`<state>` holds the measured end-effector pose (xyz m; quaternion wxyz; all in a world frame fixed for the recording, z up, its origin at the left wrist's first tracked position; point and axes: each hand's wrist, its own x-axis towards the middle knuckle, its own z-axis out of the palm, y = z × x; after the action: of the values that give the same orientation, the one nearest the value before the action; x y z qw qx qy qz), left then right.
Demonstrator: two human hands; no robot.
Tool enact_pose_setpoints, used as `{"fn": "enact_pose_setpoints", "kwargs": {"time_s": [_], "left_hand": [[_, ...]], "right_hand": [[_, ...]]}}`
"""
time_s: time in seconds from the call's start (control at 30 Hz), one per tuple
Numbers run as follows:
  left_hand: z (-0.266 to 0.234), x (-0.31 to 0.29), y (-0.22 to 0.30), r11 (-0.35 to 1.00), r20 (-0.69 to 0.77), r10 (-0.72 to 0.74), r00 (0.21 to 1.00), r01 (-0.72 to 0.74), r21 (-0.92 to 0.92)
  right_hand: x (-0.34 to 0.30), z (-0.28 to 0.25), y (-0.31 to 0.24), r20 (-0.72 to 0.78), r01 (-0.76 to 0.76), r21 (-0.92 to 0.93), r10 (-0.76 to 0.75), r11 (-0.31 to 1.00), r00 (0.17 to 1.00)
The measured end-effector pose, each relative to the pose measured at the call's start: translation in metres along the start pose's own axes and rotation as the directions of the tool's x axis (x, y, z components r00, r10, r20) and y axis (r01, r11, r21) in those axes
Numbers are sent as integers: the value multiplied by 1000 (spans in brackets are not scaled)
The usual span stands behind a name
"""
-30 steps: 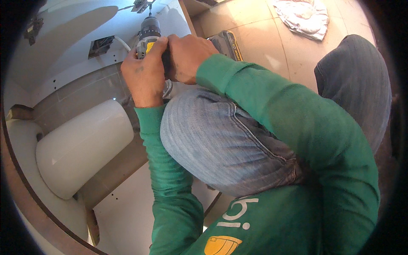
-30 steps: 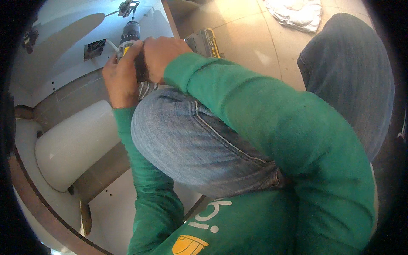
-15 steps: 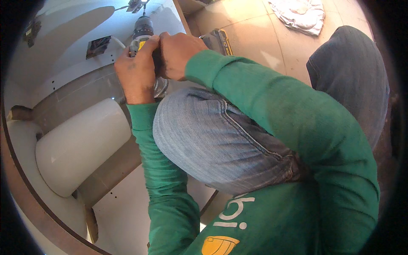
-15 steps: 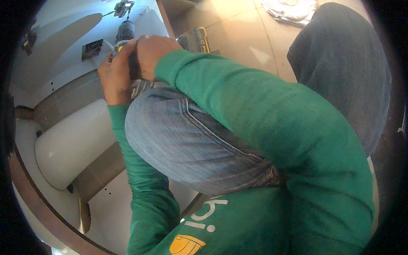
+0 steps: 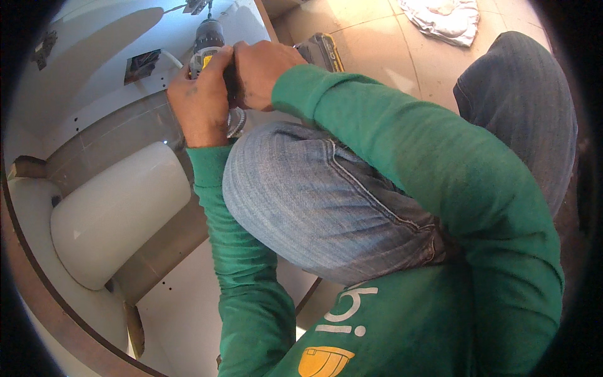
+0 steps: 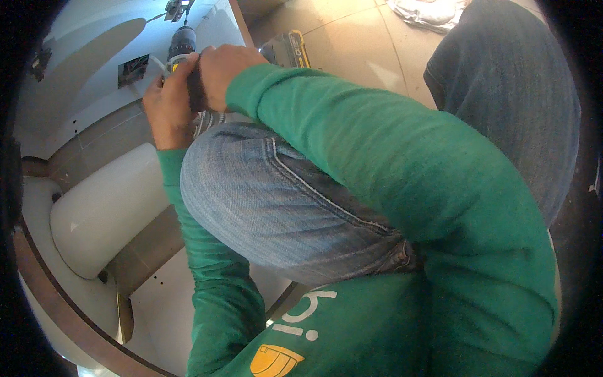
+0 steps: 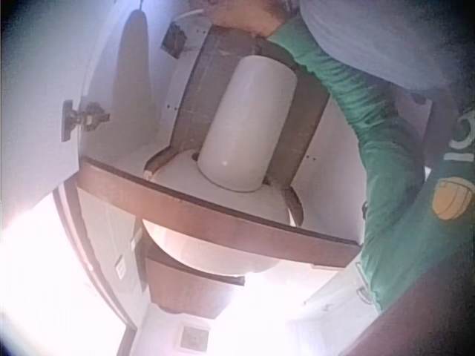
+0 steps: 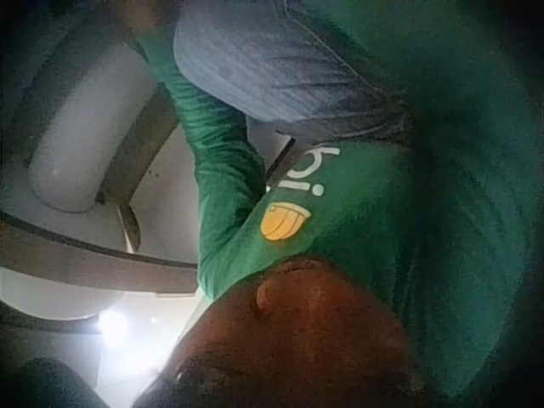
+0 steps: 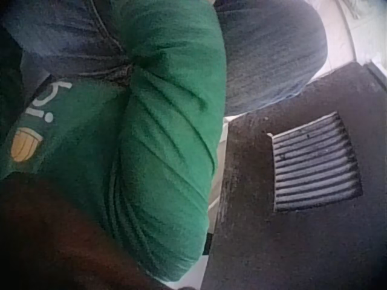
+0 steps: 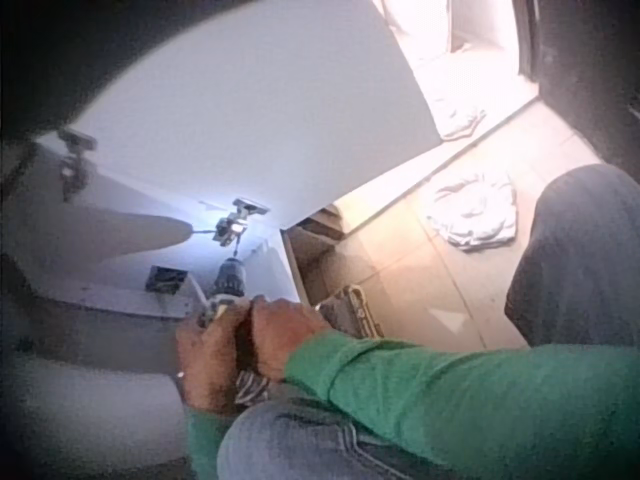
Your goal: The person uses a cordless drill to attach metal hinges to a wooden cabinet door under a bathroom sink. After securing the hinges, the person removes the door from the cabinet frame.
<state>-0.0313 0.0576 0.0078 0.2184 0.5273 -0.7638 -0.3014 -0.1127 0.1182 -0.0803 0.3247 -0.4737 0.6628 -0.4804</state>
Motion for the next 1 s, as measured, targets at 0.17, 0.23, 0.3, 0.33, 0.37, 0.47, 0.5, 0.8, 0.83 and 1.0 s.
{"fn": "enact_pose_setpoints", "kwargs": {"time_s": [0.17,0.23,0.3,0.33,0.37,0.47,0.5,0.8,0.83,1.0], "left_hand": [[0,0,-4,1000,-12,2,1000,-2,-22],[0,3,-14,1000,-25,11,1000,-12,-20],[-5,4,-15,998,2,-10,1000,10,-60],[-6,3,-16,996,18,-23,1000,24,-81],[-6,2,-18,997,13,-27,1000,28,-73],[-8,2,-21,996,3,-30,1000,31,-78],[-10,3,-27,995,7,-29,1000,30,-99],[-10,2,-25,991,10,-72,997,73,-113],[-10,0,-22,989,5,-96,995,95,-112],[-14,6,-32,997,10,-38,999,38,-61]], "right_hand": [[0,-4,-2,22,11,14,-12,1000,1000],[-2,1,0,30,11,-7,-11,1000,999],[0,4,1,33,15,-9,-15,1000,999],[-1,5,-1,35,15,0,-15,1000,999],[-1,6,-3,37,16,8,-16,1000,999],[2,8,-7,105,-33,-25,35,999,994],[2,9,-9,101,-28,-24,30,999,994],[1,15,-5,51,-1,-20,2,1000,999],[0,16,-6,40,8,-14,-7,1000,999],[1,13,-7,50,10,-18,-9,1000,999]]}}
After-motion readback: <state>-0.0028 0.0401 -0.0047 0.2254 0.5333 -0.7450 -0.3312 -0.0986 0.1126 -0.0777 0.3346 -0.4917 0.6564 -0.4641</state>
